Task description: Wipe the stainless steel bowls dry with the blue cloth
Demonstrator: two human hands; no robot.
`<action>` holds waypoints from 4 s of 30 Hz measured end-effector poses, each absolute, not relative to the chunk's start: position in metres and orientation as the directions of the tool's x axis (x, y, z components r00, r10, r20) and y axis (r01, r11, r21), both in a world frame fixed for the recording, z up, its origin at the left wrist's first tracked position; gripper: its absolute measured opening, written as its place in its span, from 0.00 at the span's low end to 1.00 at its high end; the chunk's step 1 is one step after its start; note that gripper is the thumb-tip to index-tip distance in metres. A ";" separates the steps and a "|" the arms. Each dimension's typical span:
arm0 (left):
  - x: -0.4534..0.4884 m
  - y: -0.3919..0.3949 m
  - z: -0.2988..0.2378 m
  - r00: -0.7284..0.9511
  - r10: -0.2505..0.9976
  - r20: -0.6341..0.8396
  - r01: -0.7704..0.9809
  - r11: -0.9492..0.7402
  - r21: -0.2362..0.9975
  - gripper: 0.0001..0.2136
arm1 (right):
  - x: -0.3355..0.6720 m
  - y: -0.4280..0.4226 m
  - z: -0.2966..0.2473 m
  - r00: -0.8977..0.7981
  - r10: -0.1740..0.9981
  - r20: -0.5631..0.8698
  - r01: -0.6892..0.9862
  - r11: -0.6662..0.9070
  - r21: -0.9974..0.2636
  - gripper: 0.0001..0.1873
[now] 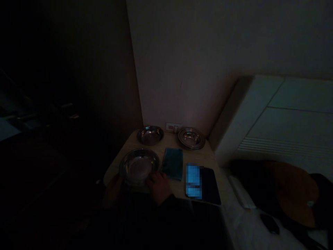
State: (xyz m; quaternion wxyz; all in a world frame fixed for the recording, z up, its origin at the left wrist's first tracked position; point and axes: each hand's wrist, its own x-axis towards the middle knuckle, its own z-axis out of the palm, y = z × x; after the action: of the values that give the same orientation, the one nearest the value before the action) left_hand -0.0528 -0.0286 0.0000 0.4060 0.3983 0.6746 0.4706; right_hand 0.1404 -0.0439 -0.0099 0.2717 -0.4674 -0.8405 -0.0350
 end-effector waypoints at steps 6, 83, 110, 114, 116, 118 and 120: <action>-0.047 -0.027 -0.013 -0.338 0.929 -0.153 0.233 0.240 0.942 0.17 | 0.144 -0.045 -0.026 -0.229 0.796 0.560 0.838 0.454 -0.302 0.22; -0.060 -0.031 -0.031 -0.362 0.926 -0.111 0.305 0.230 0.924 0.22 | 0.156 -0.035 -0.049 -0.113 0.876 0.469 0.779 0.371 -0.506 0.19; -0.062 -0.032 -0.026 -0.351 0.897 -0.268 0.314 0.382 0.869 0.25 | 0.276 0.089 -0.011 0.124 0.990 -0.062 0.766 -0.135 -0.628 0.16; -0.061 -0.033 -0.022 -0.351 0.886 -0.302 0.300 0.412 0.861 0.25 | 0.272 0.086 -0.004 0.080 0.990 -0.118 0.611 -0.142 -0.779 0.13; -0.062 -0.033 -0.023 -0.344 0.894 -0.287 0.313 0.398 0.862 0.25 | 0.269 0.082 0.000 0.056 0.990 -0.129 0.524 -0.139 -0.840 0.13; -0.063 -0.033 -0.029 -0.332 0.914 -0.233 0.326 0.343 0.881 0.23 | 0.266 0.077 0.001 0.061 0.992 -0.115 0.457 -0.130 -0.880 0.15; -0.065 -0.033 -0.035 -0.344 0.923 -0.170 0.334 0.289 0.897 0.21 | 0.263 0.074 0.003 0.079 0.993 -0.084 0.413 -0.109 -0.904 0.15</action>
State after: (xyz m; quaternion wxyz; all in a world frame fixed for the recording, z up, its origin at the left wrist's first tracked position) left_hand -0.0650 -0.0334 -0.0353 0.3663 0.4401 0.7145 0.4021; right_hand 0.2635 0.0736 0.0028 0.3711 -0.6340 -0.5547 0.3907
